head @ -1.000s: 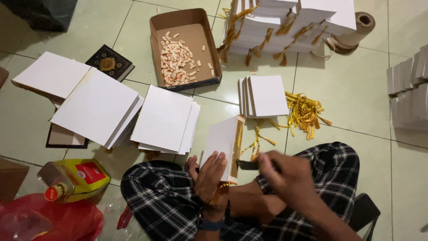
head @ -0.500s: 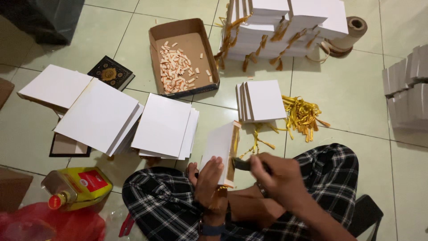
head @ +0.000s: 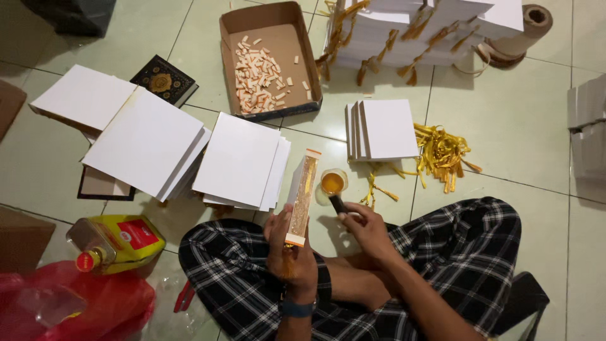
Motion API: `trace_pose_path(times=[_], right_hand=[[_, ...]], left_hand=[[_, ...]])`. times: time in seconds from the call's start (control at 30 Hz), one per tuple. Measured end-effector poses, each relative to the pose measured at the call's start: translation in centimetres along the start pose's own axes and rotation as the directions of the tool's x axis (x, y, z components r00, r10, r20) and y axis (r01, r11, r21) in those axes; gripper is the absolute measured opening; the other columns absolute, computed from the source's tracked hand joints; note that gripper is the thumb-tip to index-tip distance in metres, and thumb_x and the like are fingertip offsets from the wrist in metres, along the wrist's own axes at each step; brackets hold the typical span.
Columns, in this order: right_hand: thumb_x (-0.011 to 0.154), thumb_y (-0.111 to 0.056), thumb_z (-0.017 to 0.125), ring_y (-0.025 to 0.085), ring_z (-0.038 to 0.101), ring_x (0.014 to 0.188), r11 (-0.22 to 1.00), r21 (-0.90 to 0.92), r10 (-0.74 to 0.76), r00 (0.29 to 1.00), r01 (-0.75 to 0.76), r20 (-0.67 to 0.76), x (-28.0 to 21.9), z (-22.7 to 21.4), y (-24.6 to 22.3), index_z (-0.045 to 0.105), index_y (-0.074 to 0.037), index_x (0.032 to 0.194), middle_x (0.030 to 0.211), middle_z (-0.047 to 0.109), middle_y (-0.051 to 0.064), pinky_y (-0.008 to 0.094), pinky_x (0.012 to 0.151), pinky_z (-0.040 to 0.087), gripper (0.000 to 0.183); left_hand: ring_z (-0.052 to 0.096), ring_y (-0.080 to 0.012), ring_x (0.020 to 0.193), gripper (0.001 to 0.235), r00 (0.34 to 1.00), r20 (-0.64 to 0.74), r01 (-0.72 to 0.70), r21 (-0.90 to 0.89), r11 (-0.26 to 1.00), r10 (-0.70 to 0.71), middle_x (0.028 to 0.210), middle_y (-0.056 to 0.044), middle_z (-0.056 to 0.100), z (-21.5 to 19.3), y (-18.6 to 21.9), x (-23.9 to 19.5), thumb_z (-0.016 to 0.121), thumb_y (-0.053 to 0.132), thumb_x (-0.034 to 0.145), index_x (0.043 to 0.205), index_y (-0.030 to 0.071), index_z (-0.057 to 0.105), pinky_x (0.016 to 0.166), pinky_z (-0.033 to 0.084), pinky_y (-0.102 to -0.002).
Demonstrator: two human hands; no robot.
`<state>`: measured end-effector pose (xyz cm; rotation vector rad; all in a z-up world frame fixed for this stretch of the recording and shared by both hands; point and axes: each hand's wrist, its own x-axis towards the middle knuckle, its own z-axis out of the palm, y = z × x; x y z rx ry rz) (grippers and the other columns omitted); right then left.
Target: The person sits on the floor and applies gold ribbon to the spine of a white book using a small brush and adhesive. They then place a small rectangular item into the book and set it aside. The person repeats this process with another book.
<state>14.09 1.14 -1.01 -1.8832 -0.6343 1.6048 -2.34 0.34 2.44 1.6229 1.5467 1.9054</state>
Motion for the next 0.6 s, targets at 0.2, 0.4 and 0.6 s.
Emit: trace_pose_path(times=[0.2,0.4,0.6], right_hand=[[0.092,-0.026,0.071,0.02,0.069,0.079,0.746,-0.469,-0.512,0.858,0.472,0.048,4.7,0.5,2.7,0.074,-0.016,0.123,0.1,0.077,0.005,0.036,0.072,0.053,0.033],[0.092,-0.021,0.071,0.021,0.069,0.076,0.686,-0.507,-0.558,0.825,0.521,0.093,6.0,0.4,2.8,0.076,-0.01,0.115,0.095,0.08,0.007,0.038,0.068,0.052,0.026],[0.09,-0.026,0.071,0.022,0.072,0.084,0.708,-0.49,-0.546,0.834,0.509,0.077,6.5,0.2,3.4,0.073,-0.008,0.119,0.103,0.08,0.008,0.037,0.072,0.053,0.034]], left_hand=[[0.073,-0.0278,0.118,0.045,1.0,0.008,0.026,0.013,1.0,-0.026,0.124,-0.014,0.072,0.0,-0.5,0.0,0.083,-0.002,0.086,0.125,0.002,0.062,0.117,0.052,-0.05],[0.07,-0.0311,0.12,0.041,0.996,0.03,0.081,0.053,0.995,-0.083,0.125,-0.015,0.073,0.3,-0.1,0.0,0.08,0.002,0.09,0.125,0.003,0.06,0.112,0.057,-0.044],[0.074,-0.0249,0.116,0.041,0.991,0.022,0.134,0.052,0.99,-0.135,0.122,-0.013,0.075,0.8,-0.3,-0.3,0.082,0.003,0.087,0.124,0.003,0.064,0.119,0.048,-0.041]])
